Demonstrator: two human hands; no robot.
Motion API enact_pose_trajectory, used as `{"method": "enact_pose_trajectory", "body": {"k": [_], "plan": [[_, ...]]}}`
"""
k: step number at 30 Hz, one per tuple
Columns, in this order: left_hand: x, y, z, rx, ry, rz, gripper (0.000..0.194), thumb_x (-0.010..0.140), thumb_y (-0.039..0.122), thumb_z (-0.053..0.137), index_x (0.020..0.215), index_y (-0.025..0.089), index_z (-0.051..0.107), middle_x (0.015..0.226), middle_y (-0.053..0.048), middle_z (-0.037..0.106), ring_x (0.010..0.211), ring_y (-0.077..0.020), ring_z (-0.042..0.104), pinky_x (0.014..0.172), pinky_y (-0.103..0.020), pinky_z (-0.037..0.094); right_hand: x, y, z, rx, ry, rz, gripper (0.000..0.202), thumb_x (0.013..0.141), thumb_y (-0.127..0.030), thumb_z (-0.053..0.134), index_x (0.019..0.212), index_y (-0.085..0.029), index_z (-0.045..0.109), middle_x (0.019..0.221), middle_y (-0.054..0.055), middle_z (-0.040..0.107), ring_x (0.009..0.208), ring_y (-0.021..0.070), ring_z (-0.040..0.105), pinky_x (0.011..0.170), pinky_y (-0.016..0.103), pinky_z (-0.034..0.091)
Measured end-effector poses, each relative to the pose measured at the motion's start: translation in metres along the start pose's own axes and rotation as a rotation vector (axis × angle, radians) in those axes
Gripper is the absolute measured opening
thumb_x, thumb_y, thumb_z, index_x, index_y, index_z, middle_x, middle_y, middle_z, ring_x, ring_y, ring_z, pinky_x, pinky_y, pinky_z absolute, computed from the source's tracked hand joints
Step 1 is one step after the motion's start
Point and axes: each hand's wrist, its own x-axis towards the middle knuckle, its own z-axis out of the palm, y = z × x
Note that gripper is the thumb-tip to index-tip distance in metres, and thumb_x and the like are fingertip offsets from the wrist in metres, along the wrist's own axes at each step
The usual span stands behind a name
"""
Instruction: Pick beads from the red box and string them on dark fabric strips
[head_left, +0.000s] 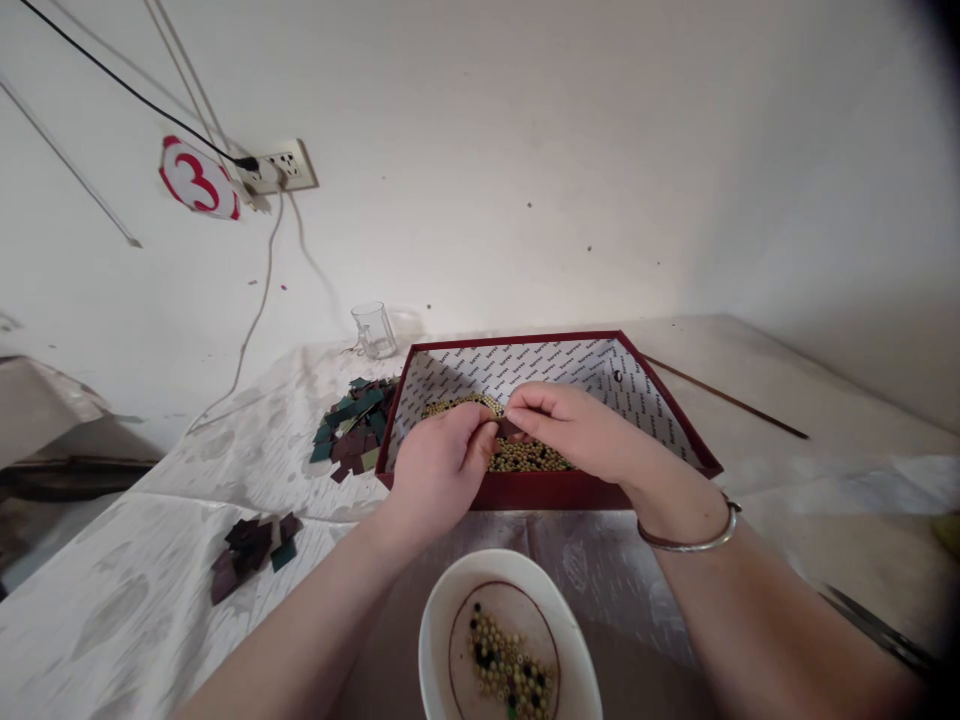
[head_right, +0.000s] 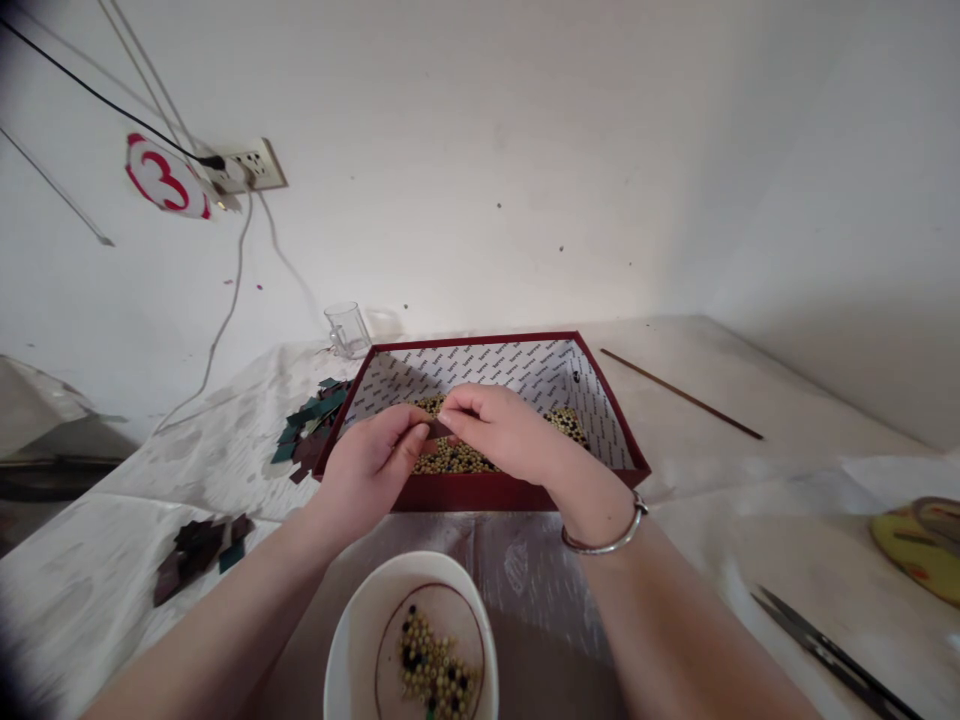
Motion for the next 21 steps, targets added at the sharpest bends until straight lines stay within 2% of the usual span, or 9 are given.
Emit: {"method": "enact_pose_trajectory", "body": {"k": [10,18,21], "plan": [[0.0007,-0.0018,0.0022,-0.064,0.039,-0.036,0.018,0.088,0.028,0.04,0.085,0.021,0.056,0.074,0.0,0.064,0.069,-0.0139,0.058,0.059,-0.023,0.039,-0.0003,0.0018,0.0009,0.028,-0.016,-0.008,0.022,0.086,-0.037,0.043,0.079,-0.02,0.056,0.076,0.001,0.059,0.07,0.0133,0.051,0.061,0.026,0.038],[-0.001,-0.0008,-0.0005,-0.13,0.04,-0.009,0.03,0.091,0.034,0.033,0.081,0.019,0.057,0.071,-0.001,0.061,0.067,-0.0137,0.057,0.059,-0.024,0.039,-0.0005,0.0013,0.0014,0.009,-0.008,-0.019,0.017,0.085,-0.03,0.042,0.076,-0.02,0.053,0.073,0.0,0.055,0.069,0.0129,0.049,0.063,0.026,0.038],[0.0001,-0.0019,-0.0001,-0.112,0.027,-0.01,0.026,0.09,0.032,0.035,0.081,0.02,0.056,0.07,0.0,0.061,0.066,-0.013,0.055,0.058,-0.023,0.038,-0.0009,0.0012,0.0012,0.015,-0.025,-0.019,0.017,0.086,-0.029,0.041,0.076,-0.02,0.053,0.073,0.0,0.055,0.069,0.0129,0.049,0.063,0.026,0.038]]}}
